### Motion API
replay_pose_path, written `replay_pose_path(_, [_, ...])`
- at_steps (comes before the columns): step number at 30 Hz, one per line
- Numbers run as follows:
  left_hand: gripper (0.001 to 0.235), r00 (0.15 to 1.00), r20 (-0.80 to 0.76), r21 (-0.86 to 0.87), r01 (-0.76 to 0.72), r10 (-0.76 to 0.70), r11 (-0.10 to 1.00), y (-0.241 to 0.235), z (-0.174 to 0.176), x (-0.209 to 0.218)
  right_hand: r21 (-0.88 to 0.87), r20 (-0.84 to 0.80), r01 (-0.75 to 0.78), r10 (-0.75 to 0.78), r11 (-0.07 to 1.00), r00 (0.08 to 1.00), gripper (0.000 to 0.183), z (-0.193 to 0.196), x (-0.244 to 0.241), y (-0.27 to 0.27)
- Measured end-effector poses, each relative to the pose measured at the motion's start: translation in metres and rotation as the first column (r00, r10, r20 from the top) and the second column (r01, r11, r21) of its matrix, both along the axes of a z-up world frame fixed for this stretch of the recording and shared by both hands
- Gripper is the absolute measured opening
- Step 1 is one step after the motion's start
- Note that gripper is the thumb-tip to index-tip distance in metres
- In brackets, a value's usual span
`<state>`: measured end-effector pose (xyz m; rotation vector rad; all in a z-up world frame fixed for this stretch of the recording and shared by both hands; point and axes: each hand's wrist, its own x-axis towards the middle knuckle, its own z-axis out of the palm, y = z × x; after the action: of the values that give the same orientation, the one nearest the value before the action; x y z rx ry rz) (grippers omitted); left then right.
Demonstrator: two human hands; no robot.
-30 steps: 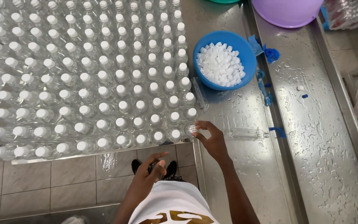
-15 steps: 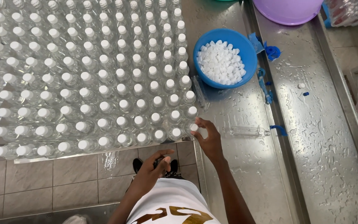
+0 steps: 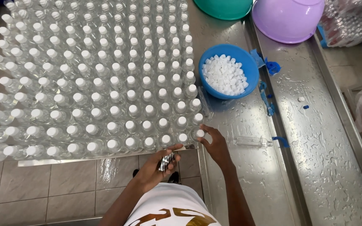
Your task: The person stands at a metal table filled with rows of empty plastic bottles. They repeatedly pick up white bottle caps from a blue bowl and screw them onto the bottles by hand.
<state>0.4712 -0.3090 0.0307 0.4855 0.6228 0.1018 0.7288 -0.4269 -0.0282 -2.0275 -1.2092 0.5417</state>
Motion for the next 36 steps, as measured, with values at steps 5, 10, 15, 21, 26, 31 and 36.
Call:
replay_pose_path(5, [0.058, 0.965, 0.240, -0.093, -0.082, 0.102, 0.992, 0.011, -0.018, 0.011, 0.028, 0.004, 0.082, -0.083, 0.996, 0.997, 0.060, 0.046, -0.014, -0.011])
replay_pose_path(10, [0.075, 0.970, 0.240, 0.048, 0.035, -0.046, 0.998, 0.003, 0.000, 0.018, 0.053, -0.191, 0.081, -0.069, 0.995, 0.979, 0.044, 0.076, -0.043, -0.019])
replay_pose_path(15, [0.067, 0.956, 0.144, 0.207, 0.225, -0.257, 0.952, -0.012, 0.008, 0.026, 0.043, -0.460, -0.155, 0.157, 0.987, 0.874, 0.055, 0.076, -0.061, -0.013])
replay_pose_path(21, [0.066, 0.961, 0.116, 0.171, 0.230, -0.252, 0.958, -0.023, -0.014, 0.028, 0.018, -0.589, -0.029, 0.034, 0.999, 0.808, 0.042, 0.055, -0.057, -0.017])
replay_pose_path(26, [0.069, 0.942, -0.074, 0.321, 0.334, -0.328, 0.886, -0.020, 0.023, 0.023, -0.121, -0.519, 0.010, -0.071, 0.993, 0.852, 0.039, 0.053, -0.053, -0.020])
replay_pose_path(31, [0.063, 0.946, -0.017, 0.307, 0.314, -0.325, 0.898, -0.001, 0.036, 0.017, -0.060, -0.479, -0.026, -0.006, 0.998, 0.878, 0.033, 0.082, -0.047, -0.006])
replay_pose_path(36, [0.073, 0.990, -0.032, 0.246, 0.144, -0.140, 0.959, 0.021, 0.012, 0.000, 0.024, -0.285, 0.149, -0.136, 0.989, 0.949, 0.044, 0.071, 0.001, 0.033])
